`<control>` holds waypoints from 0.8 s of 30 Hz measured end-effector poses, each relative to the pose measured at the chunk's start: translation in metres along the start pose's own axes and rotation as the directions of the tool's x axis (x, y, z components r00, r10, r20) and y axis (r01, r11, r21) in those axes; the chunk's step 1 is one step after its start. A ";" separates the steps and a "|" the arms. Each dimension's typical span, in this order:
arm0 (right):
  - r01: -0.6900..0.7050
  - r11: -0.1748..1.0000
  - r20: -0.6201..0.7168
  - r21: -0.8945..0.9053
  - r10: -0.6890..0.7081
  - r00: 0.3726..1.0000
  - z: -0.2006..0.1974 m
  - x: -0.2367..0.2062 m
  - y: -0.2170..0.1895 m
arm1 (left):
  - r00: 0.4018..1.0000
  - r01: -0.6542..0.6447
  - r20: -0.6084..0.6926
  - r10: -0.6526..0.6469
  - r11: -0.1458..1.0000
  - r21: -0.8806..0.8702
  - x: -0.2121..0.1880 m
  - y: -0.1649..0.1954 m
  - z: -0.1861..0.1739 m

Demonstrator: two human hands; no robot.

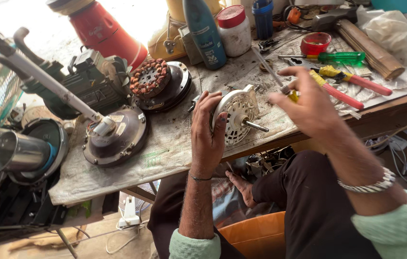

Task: The person uses a screwdriver to adjust a fan motor assembly, then uses pliers to manipulate a metal shaft and washer. They attach a fan head to the motor shaft and continue to adjust the assembly with the screwdriver.

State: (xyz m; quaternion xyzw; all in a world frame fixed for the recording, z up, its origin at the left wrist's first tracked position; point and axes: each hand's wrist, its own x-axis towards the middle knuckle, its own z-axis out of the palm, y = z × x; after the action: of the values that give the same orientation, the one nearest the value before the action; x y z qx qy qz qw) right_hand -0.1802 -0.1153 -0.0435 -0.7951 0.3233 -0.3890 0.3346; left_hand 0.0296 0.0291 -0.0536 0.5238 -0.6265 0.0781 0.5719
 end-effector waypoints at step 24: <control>0.381 0.859 -0.042 0.342 -0.391 0.919 -0.011 -0.052 -0.038 | 0.998 -0.057 -0.011 0.058 0.997 0.058 -0.004 0.003 -0.003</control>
State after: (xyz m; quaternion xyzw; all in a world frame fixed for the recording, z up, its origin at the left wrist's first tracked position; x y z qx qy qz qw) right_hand -0.2054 -0.0567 -0.0295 -0.7785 0.0798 -0.4869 0.3879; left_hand 0.0280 0.0347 -0.0545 0.5212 -0.6351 0.1161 0.5581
